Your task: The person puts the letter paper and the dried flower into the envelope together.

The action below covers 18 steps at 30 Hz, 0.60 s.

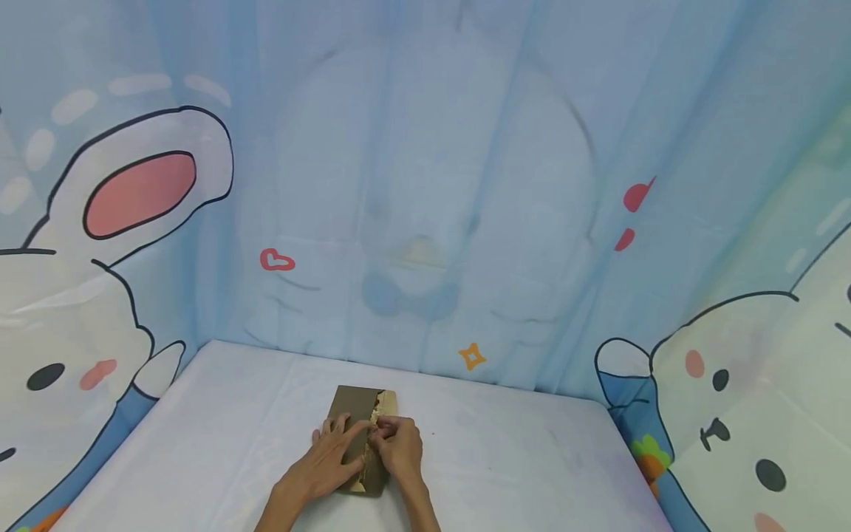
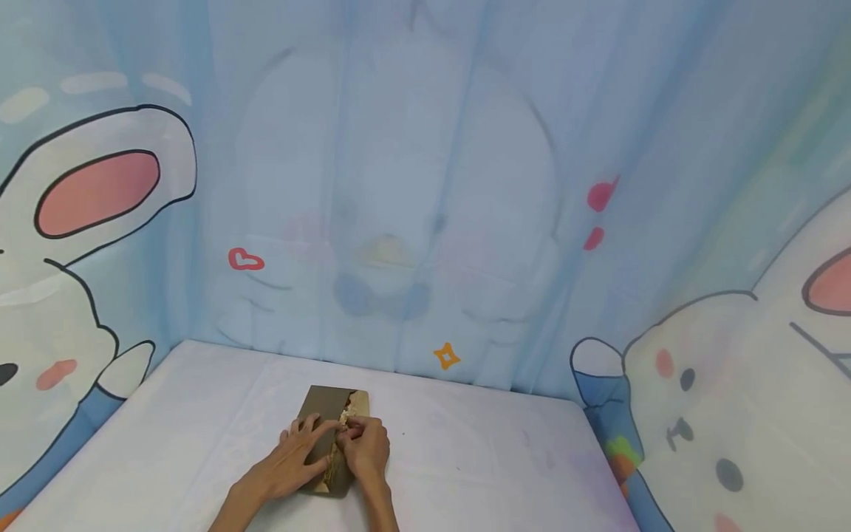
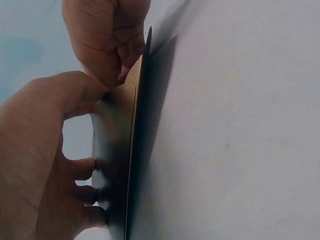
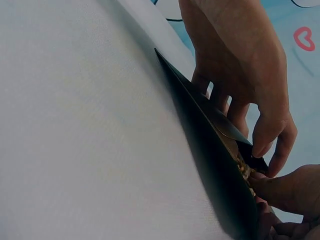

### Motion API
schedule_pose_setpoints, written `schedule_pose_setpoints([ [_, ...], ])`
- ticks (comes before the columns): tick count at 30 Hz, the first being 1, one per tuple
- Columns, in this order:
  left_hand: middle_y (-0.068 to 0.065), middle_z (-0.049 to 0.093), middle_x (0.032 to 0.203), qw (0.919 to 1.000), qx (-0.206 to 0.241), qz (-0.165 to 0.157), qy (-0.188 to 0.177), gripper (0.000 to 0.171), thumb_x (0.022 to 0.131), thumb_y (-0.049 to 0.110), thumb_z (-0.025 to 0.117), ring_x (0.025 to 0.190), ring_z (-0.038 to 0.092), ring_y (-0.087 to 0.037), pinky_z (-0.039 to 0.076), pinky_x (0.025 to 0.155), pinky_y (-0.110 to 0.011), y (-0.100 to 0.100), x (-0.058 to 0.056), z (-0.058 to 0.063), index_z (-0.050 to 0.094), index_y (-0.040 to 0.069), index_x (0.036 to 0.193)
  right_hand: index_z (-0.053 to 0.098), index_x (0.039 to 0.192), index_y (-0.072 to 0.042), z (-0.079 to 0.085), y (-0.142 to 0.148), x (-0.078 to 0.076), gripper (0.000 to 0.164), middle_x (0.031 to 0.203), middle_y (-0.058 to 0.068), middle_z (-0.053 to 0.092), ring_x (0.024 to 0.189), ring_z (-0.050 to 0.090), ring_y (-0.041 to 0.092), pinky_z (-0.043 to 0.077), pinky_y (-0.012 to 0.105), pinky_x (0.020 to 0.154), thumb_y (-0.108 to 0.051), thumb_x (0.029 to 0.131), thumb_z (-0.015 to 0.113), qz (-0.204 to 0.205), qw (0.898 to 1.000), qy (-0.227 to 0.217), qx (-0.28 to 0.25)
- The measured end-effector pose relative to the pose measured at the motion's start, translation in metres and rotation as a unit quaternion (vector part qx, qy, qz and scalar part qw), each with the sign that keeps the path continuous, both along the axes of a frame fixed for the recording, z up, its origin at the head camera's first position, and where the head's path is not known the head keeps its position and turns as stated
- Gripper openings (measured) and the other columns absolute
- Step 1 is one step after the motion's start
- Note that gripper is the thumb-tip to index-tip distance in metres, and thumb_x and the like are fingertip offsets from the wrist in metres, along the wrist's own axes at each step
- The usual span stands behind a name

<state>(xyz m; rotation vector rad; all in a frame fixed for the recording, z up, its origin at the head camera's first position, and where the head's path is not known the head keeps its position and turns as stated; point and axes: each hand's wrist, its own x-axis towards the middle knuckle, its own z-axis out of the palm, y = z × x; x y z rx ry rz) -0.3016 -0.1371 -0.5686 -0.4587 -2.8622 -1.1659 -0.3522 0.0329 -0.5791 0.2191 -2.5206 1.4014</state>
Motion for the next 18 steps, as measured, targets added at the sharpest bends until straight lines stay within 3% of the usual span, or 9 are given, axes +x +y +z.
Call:
schedule_pose_setpoints([
  [7,-0.032,0.041,0.163,0.9999,-0.009,-0.001,0.011,0.061,0.103,0.026,0.071,0.148,0.040,-0.054,0.032,0.111,-0.084,-0.002,0.000,0.000,0.052,0.018,0.160,0.086,0.107,-0.003,-0.010,-0.006,-0.008,0.027,0.064,-0.004,0.066,0.056,0.049,0.004,0.038,0.022,0.054,0.001,0.080,0.087,0.001,0.999,0.005,0.041],
  [13,-0.034,0.038,0.166,0.9999,-0.010,-0.003,0.007,0.061,0.105,0.030,0.069,0.152,0.034,-0.066,0.026,0.115,-0.089,-0.002,-0.002,0.001,0.049,0.019,0.161,0.088,0.104,-0.010,-0.030,-0.007,-0.026,0.025,0.063,-0.007,0.067,0.054,0.048,0.003,0.039,0.025,0.052,-0.008,0.079,0.092,-0.018,0.993,0.059,0.103],
  [18,-0.036,0.034,0.169,0.9999,-0.009,-0.008,-0.009,0.060,0.107,0.032,0.067,0.152,0.028,-0.073,0.022,0.117,-0.090,-0.004,-0.003,0.000,0.047,0.019,0.162,0.088,0.105,-0.011,-0.031,-0.007,-0.028,0.025,0.065,-0.006,0.070,0.054,0.047,0.003,0.039,0.025,0.051,-0.011,0.080,0.091,-0.005,0.990,0.074,0.118],
])
